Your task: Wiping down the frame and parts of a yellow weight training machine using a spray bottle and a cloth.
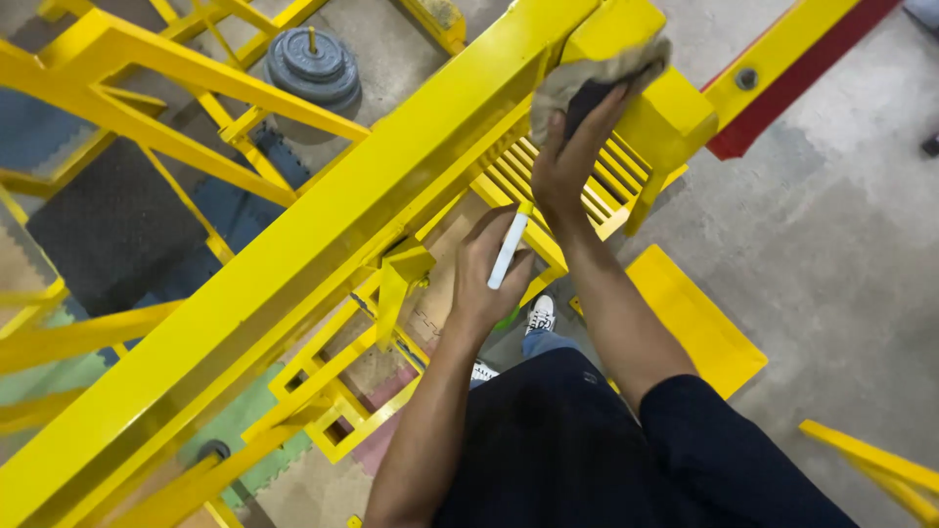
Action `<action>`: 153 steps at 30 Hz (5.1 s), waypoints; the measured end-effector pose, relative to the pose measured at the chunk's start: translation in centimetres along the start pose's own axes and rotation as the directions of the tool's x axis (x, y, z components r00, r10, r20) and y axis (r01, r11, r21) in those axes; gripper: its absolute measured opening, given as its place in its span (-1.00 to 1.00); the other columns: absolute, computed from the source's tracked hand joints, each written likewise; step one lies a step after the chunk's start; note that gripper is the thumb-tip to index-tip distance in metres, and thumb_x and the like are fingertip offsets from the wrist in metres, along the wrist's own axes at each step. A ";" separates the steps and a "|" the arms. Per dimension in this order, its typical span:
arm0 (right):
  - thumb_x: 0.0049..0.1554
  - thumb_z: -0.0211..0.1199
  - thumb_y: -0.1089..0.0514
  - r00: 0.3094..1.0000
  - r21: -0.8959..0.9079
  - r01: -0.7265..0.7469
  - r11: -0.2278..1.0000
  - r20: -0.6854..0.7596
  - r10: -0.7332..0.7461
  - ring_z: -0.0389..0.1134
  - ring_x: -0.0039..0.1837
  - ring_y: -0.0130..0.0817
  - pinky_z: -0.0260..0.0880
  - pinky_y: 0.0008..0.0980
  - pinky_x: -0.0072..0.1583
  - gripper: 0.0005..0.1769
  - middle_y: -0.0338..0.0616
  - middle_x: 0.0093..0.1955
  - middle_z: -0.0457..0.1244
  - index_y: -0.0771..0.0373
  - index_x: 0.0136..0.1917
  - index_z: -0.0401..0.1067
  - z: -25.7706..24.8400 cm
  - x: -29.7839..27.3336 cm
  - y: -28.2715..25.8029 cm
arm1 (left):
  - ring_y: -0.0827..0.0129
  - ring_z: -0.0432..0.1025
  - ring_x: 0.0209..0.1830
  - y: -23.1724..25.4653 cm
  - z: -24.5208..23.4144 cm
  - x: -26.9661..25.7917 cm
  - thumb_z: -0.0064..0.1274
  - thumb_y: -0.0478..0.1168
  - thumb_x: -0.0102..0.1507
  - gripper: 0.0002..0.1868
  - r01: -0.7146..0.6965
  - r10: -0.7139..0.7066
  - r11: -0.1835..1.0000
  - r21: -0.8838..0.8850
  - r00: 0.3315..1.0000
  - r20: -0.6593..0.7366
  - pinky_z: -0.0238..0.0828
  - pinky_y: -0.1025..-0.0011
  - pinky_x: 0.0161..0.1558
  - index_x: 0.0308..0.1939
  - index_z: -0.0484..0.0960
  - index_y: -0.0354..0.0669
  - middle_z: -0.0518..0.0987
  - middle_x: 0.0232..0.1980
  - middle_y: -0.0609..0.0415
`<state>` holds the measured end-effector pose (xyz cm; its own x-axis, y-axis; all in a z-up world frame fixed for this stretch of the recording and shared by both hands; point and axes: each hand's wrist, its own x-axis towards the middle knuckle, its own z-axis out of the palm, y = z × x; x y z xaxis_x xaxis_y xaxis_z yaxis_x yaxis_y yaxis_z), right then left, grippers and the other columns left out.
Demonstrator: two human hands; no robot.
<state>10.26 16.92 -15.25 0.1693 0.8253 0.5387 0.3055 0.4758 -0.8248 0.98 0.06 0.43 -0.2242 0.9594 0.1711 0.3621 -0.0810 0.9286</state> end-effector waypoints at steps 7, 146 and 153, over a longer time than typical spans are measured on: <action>0.31 0.06 0.43 0.927 -0.463 0.328 0.823 0.324 -0.188 -0.20 0.64 0.62 -0.09 0.21 0.63 -0.38 0.67 0.61 -0.29 0.18 0.60 0.20 -0.6 -5.5 10.3 | -0.18 0.56 0.11 -0.8 0.5 -0.1 0.08 -0.38 0.13 -0.61 -0.083 0.084 0.995 0.062 0.996 -0.025 0.52 0.23 0.13 0.05 0.57 -0.40 0.58 0.20 -0.34; 0.06 0.37 0.04 -0.142 0.492 0.863 0.114 0.454 -0.880 0.22 0.49 0.12 0.26 -0.02 0.48 -0.12 0.13 0.54 0.14 -0.04 0.62 0.19 18.5 -33.4 -60.8 | 0.07 0.63 -0.26 4.0 -42.0 -40.4 0.04 -0.41 0.09 -0.65 0.279 -0.009 0.954 0.104 0.378 -0.926 0.56 0.30 -0.19 -0.02 0.52 -0.28 0.67 -0.21 -0.14; -0.15 0.42 0.01 0.037 0.459 0.765 0.451 0.668 -0.743 0.20 0.50 0.12 0.22 0.08 0.45 -0.11 0.07 0.50 0.15 0.08 0.45 0.31 13.0 -24.5 -53.2 | 0.09 0.61 -0.32 3.8 -41.0 -37.6 0.05 -0.40 0.08 -0.64 0.295 -0.045 0.951 0.097 0.442 -0.896 0.53 0.29 -0.24 -0.02 0.53 -0.29 0.66 -0.23 -0.13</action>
<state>-22.35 -24.69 13.18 -0.8466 -0.1197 0.5185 -0.1629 0.9859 -0.0383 -26.27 -47.42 10.97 -0.9262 0.1853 0.3283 0.3659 0.2317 0.9014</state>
